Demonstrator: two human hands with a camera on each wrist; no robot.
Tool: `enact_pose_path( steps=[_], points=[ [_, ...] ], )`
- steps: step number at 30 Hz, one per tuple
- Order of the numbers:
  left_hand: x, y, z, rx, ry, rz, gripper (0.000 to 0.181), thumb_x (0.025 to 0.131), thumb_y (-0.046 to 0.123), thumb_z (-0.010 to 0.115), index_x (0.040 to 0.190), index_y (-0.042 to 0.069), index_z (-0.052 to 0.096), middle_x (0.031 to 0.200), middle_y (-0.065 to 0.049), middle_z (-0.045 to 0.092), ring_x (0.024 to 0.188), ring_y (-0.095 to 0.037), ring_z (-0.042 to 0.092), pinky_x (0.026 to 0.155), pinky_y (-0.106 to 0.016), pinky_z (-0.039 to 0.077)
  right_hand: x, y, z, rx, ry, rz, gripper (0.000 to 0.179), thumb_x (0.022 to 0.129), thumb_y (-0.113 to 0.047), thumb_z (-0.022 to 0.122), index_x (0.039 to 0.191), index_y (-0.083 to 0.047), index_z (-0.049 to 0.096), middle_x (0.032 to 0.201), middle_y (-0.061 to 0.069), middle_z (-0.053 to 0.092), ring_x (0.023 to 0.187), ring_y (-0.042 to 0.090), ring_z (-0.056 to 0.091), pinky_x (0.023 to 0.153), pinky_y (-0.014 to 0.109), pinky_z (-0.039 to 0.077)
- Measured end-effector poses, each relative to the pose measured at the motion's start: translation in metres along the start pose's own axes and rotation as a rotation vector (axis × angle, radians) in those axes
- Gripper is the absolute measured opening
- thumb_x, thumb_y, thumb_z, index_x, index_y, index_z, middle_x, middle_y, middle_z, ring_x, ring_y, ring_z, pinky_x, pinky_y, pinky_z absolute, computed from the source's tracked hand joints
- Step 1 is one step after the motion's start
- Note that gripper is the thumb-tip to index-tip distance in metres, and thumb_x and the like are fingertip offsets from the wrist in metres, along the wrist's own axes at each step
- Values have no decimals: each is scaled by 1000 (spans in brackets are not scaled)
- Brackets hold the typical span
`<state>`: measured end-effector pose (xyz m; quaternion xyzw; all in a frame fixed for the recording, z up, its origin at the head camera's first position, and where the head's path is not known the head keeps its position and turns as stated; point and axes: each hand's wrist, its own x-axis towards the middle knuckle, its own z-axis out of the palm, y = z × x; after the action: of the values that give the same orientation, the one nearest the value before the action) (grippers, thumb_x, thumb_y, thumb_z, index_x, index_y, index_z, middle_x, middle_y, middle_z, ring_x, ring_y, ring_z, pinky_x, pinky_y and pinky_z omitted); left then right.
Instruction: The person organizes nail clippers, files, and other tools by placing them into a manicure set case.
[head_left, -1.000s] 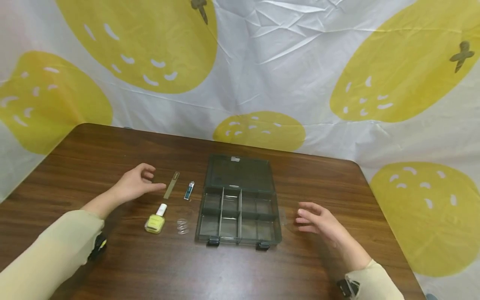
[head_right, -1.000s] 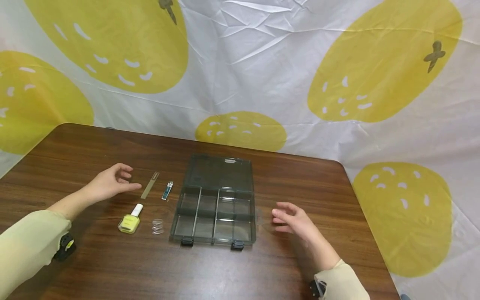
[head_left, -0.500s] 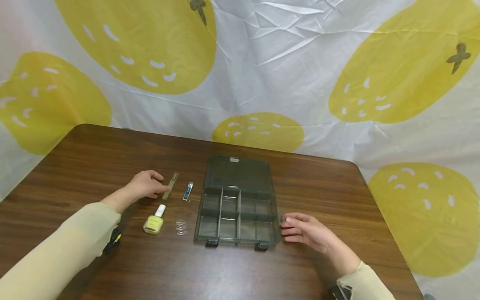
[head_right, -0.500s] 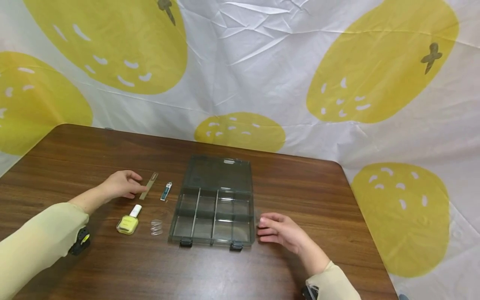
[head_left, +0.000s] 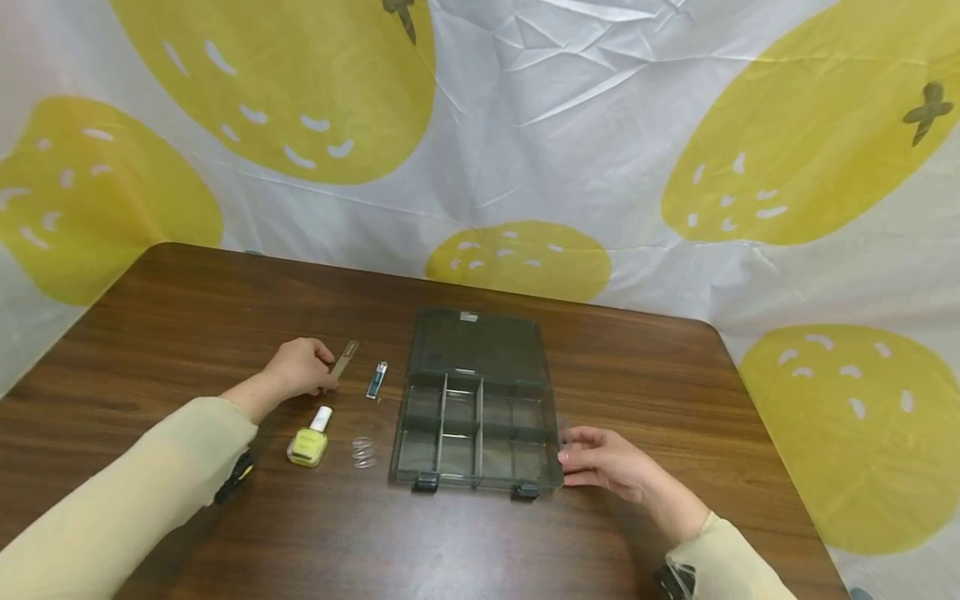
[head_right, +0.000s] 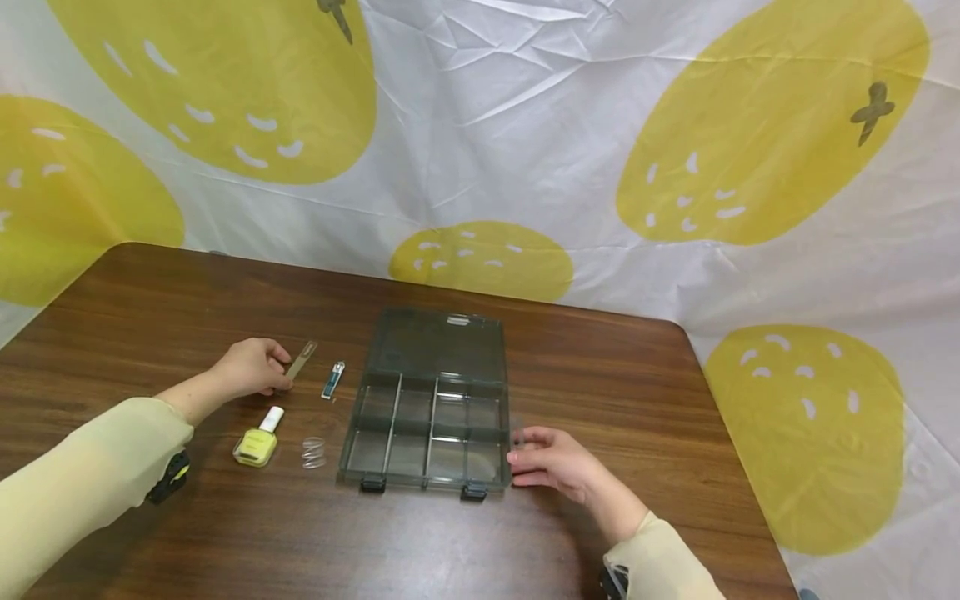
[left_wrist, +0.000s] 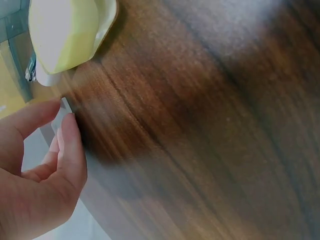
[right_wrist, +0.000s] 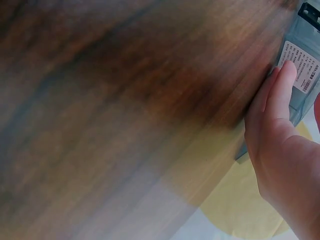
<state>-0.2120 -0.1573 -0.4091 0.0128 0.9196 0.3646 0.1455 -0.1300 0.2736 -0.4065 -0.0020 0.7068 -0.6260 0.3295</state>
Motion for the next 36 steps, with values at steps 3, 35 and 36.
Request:
enact_pose_path(
  steps=[3, 35, 36],
  points=[
    [0, 2, -1, 17, 15, 18, 34, 73, 5, 69, 101, -10, 59, 80, -16, 66, 54, -9, 57, 53, -22, 48, 0, -1, 1, 2, 1, 4, 67, 90, -6, 57, 136, 21, 17, 100, 6, 52, 87, 10, 58, 81, 27, 54],
    [0, -9, -7, -118, -84, 75, 23, 86, 4, 58, 100, -14, 60, 81, -13, 62, 69, -10, 55, 63, -24, 50, 0, -3, 0, 6, -7, 24, 65, 89, -4, 57, 135, 21, 19, 96, 3, 50, 86, 10, 56, 82, 27, 54],
    [1, -11, -7, -132, -86, 82, 24, 87, 4, 57, 101, -15, 60, 83, -15, 62, 70, -9, 55, 63, -24, 51, 1, -3, -1, 8, -6, 23, 65, 89, -4, 57, 136, 21, 19, 96, 3, 50, 86, 10, 56, 82, 27, 54]
  ],
)
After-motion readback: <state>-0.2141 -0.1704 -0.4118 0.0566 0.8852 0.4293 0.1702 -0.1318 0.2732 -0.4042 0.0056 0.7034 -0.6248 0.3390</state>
